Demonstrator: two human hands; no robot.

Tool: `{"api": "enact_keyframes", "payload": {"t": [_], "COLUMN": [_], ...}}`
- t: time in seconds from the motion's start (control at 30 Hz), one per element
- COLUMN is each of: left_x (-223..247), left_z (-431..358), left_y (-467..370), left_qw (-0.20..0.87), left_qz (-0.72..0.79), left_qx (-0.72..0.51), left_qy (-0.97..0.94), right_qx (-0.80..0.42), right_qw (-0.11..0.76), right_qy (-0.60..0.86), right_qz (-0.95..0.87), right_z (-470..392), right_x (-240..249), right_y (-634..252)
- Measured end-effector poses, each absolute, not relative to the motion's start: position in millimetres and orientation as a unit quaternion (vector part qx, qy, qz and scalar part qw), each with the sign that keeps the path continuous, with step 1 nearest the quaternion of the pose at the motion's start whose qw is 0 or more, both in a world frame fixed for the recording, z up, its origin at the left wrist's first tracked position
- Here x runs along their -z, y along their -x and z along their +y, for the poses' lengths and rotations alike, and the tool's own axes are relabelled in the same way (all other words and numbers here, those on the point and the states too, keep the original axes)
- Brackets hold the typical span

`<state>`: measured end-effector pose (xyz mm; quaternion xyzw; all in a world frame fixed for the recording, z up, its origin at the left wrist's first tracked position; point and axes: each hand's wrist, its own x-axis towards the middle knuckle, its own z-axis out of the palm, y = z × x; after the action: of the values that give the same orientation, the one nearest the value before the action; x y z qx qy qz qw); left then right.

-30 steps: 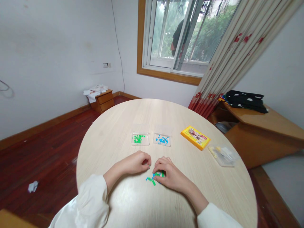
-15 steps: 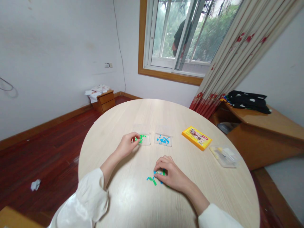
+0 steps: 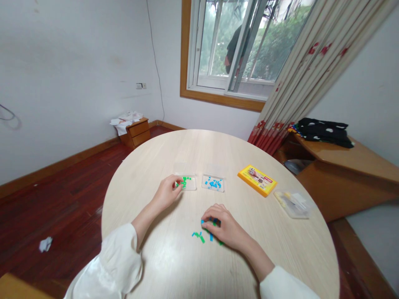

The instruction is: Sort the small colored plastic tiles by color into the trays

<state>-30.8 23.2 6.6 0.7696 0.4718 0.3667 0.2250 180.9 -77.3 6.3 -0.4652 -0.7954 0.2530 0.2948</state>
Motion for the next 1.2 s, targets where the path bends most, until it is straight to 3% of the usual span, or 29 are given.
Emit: {"api": "enact_keyframes", "payload": {"t": [0.23, 0.6, 0.97, 1.2], "left_x": [-14, -18, -17, -18], "left_z": [4, -18, -20, -21], "left_y": [19, 21, 20, 18], "left_qw": [0.260, 0.425, 0.360, 0.354], "left_qz": [0.433, 0.266, 0.223, 0.229], "left_qx": [-0.339, -0.070, -0.032, -0.025], "left_qy": [-0.794, -0.862, -0.905, -0.906], "right_qx": [-0.257, -0.166, 0.000, 0.012], "right_qw": [0.378, 0.477, 0.500, 0.477], "right_qy": [0.519, 0.567, 0.606, 0.617], "right_qz": [-0.723, -0.651, -0.618, -0.626], "right_z": [-72, -57, -2, 6], "right_x": [2, 15, 25, 27], "right_y": [-186, -197, -208, -209]}}
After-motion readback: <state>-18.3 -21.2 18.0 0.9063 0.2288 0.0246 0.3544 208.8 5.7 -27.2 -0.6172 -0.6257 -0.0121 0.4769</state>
